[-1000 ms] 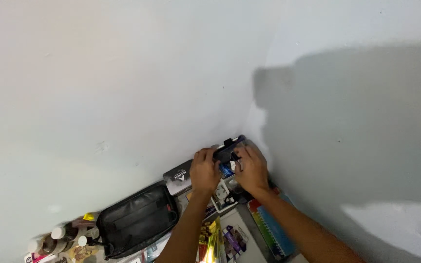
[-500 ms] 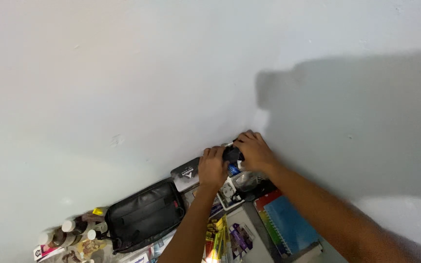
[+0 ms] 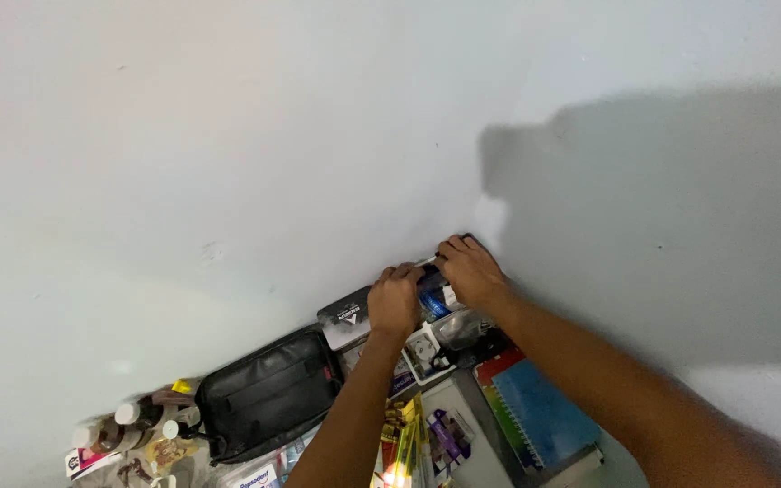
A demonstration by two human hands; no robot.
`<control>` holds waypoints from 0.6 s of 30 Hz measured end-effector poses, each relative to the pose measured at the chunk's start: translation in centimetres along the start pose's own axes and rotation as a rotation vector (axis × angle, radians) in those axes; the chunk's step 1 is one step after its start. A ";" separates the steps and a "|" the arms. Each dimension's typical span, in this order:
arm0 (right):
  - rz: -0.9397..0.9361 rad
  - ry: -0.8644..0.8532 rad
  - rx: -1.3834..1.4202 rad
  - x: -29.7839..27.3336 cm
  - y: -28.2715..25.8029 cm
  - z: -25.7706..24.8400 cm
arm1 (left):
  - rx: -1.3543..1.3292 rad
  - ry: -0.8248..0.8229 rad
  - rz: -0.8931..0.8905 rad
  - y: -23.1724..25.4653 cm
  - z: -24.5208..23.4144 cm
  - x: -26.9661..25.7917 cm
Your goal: Organize various personal and household items on a table/shelf area.
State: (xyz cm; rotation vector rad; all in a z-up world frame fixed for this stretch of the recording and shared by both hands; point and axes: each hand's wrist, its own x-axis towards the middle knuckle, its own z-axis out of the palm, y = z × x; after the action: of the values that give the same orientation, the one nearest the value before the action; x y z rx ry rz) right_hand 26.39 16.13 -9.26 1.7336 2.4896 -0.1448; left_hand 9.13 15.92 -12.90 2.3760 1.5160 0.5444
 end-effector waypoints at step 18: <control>0.159 0.459 0.550 -4.8 -1.8 -2.4 | -0.210 0.322 -0.076 1.5 -5.1 -4.0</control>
State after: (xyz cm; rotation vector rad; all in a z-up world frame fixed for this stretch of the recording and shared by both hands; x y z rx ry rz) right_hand 26.32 11.41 -6.14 2.4065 2.7876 -0.5138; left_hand 6.51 11.84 -8.40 2.1380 1.5761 1.0532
